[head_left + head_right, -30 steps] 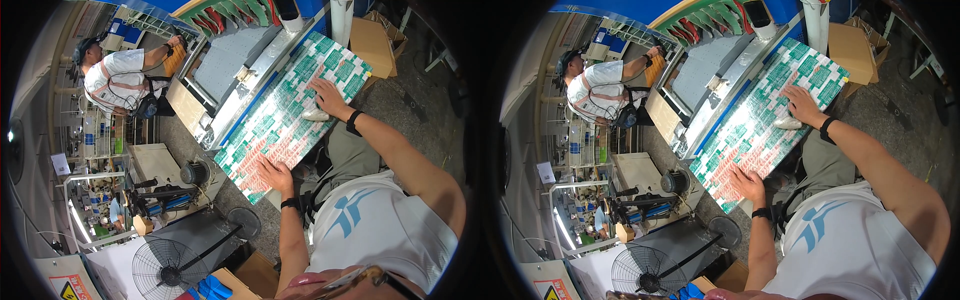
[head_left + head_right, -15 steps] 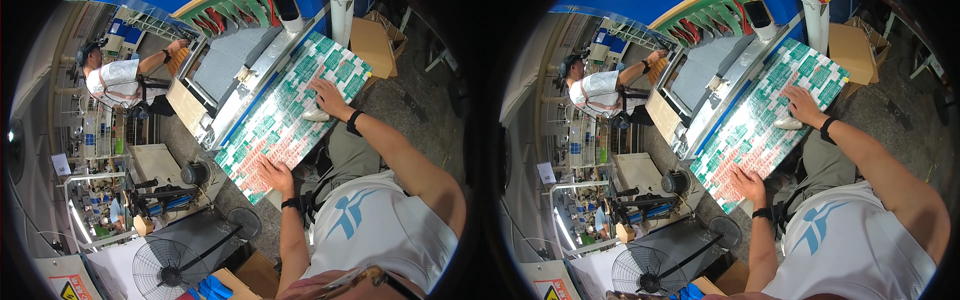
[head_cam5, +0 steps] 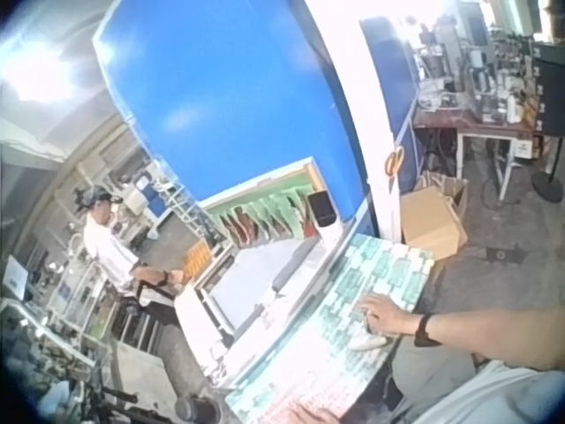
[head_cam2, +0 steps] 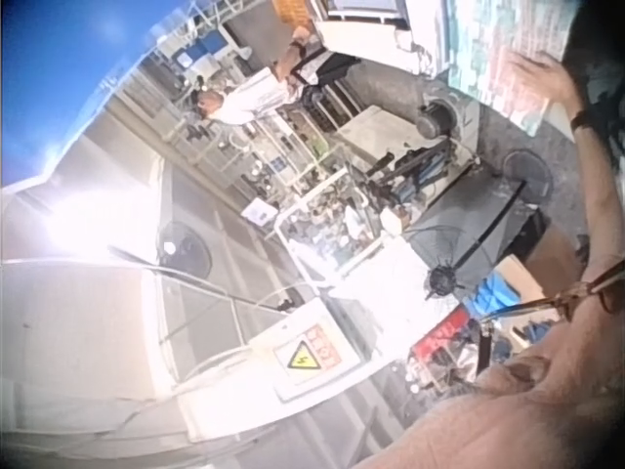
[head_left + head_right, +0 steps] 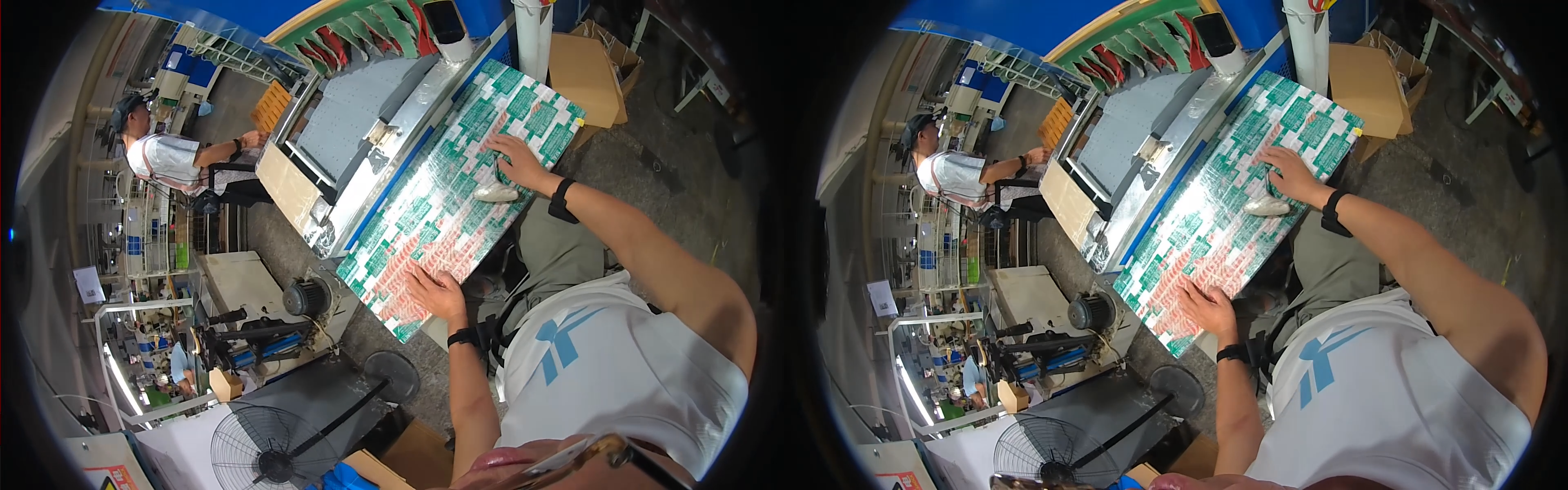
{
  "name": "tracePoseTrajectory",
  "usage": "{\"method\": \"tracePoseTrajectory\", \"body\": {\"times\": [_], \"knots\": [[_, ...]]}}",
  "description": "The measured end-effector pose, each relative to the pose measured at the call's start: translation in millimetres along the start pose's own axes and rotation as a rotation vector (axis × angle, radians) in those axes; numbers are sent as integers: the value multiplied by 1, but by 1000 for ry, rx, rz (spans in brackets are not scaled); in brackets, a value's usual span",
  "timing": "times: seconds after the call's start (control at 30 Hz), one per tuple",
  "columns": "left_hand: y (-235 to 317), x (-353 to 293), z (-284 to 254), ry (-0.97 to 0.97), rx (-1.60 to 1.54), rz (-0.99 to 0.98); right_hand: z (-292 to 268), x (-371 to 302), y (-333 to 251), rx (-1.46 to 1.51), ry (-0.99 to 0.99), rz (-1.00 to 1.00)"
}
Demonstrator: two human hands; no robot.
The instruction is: Operating an industrial machine to assemble shoe components.
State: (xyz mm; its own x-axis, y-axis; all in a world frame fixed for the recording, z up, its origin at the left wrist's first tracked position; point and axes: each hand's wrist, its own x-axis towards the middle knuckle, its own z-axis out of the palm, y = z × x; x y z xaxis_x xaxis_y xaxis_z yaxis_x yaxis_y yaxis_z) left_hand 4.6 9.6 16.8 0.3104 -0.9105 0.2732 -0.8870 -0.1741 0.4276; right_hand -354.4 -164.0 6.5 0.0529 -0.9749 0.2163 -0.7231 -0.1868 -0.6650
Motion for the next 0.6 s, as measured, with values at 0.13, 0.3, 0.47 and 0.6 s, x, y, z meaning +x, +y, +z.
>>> {"method": "tracePoseTrajectory", "body": {"times": [0.13,0.3,0.47,0.6], "knots": [[0,1,-4,-69,-13,-31,-5,-3,-12,-5,3,73],[-2,0,-5,-47,-41,-13,-80,12,-116,527,93,59],[-5,-2,-2,-27,-32,23,-223,18,-268,422,462,-653],[-2,3,-3,-4,-50,27,-302,0,-354,377,495,-1018]]}}
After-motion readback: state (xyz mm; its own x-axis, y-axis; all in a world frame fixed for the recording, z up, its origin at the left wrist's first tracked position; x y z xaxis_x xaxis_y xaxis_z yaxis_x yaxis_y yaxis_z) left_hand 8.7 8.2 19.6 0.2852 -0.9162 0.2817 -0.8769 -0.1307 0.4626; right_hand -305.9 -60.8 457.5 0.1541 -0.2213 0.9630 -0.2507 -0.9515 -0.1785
